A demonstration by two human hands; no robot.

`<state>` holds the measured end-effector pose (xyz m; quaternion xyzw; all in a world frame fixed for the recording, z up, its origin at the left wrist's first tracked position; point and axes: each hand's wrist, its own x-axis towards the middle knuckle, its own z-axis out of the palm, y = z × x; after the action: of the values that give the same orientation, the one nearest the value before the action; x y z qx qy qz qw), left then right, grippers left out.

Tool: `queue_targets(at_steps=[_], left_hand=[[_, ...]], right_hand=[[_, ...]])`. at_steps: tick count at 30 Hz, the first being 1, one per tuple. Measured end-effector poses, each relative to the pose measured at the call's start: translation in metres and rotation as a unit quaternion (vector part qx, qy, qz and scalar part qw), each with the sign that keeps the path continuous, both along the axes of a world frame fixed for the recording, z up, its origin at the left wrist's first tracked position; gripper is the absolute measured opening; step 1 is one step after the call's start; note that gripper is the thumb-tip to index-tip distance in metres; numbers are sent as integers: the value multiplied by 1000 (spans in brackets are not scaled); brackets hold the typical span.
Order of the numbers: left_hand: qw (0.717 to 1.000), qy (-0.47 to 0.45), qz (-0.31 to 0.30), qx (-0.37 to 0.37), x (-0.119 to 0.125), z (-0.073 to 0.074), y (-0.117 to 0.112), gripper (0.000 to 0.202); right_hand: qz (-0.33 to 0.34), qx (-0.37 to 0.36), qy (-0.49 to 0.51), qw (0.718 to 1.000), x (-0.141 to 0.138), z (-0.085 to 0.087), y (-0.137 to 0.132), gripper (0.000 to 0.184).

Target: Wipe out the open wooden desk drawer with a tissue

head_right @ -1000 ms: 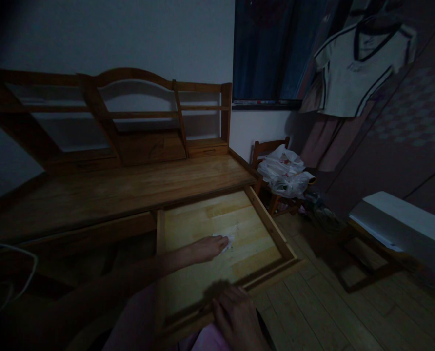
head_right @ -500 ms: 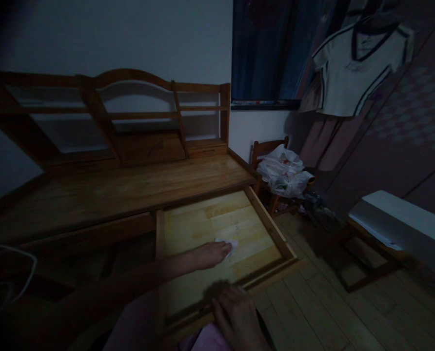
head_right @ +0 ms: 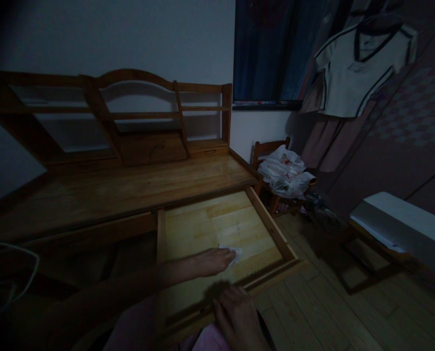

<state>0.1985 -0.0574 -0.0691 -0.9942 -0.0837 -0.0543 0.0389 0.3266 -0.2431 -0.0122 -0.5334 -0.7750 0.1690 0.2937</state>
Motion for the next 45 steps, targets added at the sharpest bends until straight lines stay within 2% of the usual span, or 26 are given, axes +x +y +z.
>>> queue_targets(at_steps=[7, 18, 30, 39, 45], left_hand=[[1000, -14, -4, 7, -1, -6, 0, 44], [1000, 2, -2, 16, -2, 7, -4, 44], [999, 3, -16, 40, 2, 0, -6, 37], [1000, 14, -19, 18, 8, 10, -12, 33], [1000, 18, -17, 11, 10, 5, -10, 33]], right_hand=[[1, 7, 8, 1000, -1, 1, 0, 17], [2, 3, 8, 1000, 0, 1, 1, 16], [4, 13, 7, 1000, 1, -3, 2, 18], [8, -1, 10, 1000, 1, 0, 1, 16], [8, -21, 10, 1000, 2, 0, 1, 17]])
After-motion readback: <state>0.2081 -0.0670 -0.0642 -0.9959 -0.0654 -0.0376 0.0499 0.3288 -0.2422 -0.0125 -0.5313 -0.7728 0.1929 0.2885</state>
